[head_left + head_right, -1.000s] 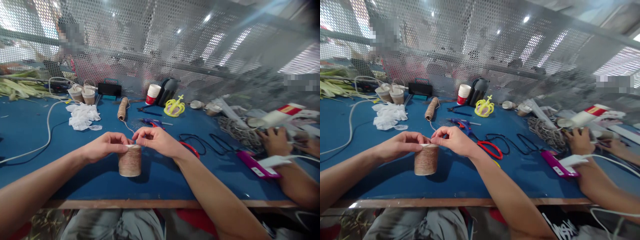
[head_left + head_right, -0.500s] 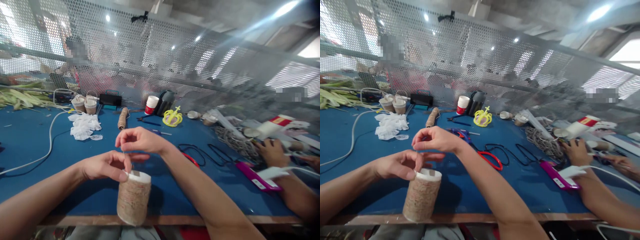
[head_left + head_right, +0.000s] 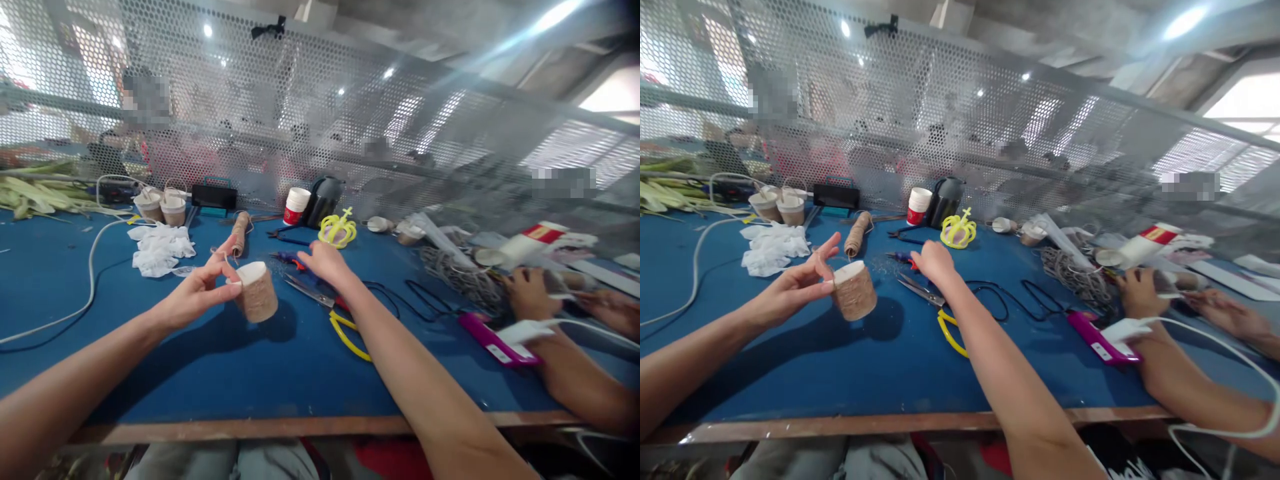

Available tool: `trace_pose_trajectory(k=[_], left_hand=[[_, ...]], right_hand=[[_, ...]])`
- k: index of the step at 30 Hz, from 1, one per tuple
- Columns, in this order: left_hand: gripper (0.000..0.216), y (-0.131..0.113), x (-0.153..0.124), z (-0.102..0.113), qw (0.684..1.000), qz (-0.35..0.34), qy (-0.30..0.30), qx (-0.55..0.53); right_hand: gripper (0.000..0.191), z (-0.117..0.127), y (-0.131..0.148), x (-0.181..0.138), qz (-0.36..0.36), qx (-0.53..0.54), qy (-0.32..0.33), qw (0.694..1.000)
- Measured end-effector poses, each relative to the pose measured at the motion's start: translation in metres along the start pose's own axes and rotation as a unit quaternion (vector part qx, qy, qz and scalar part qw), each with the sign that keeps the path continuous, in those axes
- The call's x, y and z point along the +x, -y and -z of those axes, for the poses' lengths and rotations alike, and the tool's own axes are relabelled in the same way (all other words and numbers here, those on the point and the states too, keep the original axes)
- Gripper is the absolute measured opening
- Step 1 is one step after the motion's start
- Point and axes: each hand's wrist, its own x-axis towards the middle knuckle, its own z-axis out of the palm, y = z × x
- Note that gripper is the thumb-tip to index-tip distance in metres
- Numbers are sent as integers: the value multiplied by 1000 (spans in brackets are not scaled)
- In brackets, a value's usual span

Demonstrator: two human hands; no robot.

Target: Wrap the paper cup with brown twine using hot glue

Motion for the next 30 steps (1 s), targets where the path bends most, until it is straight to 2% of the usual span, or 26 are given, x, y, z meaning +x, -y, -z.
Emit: trace_pose_trajectory(k=[3, 7, 11, 14, 19, 22, 25, 27, 30], left_hand=[[22, 5, 2, -2, 1000, 1, -22, 19], [24, 10, 4, -3, 999, 13, -24, 41], [24, 19, 5, -4, 998, 25, -12, 56], [22, 25, 5, -3, 998, 23, 1, 60], [19, 26, 5, 1, 997, 27, 13, 65], [18, 26, 5, 3, 998, 39, 5, 54], [19, 27, 5, 4, 998, 39, 5, 50], [18, 28, 6, 5, 998, 32, 11, 56], [19, 27, 5, 5, 997, 24, 11, 74]], right_hand=[[27, -1, -16, 7, -39, -70, 36, 996], [29, -8, -23, 7, -56, -104, 71, 990], [31, -9, -25, 5, -62, -84, 87, 991], [26, -8, -25, 1, -55, -34, 68, 996], [26, 3, -15, -28, 17, 107, -2, 994], [22, 11, -4, -57, 58, 192, 29, 979], [24, 10, 6, -86, 123, 288, 79, 947], [26, 4, 11, -100, 159, 305, 95, 934], [22, -6, 11, -114, 154, 259, 48, 952]])
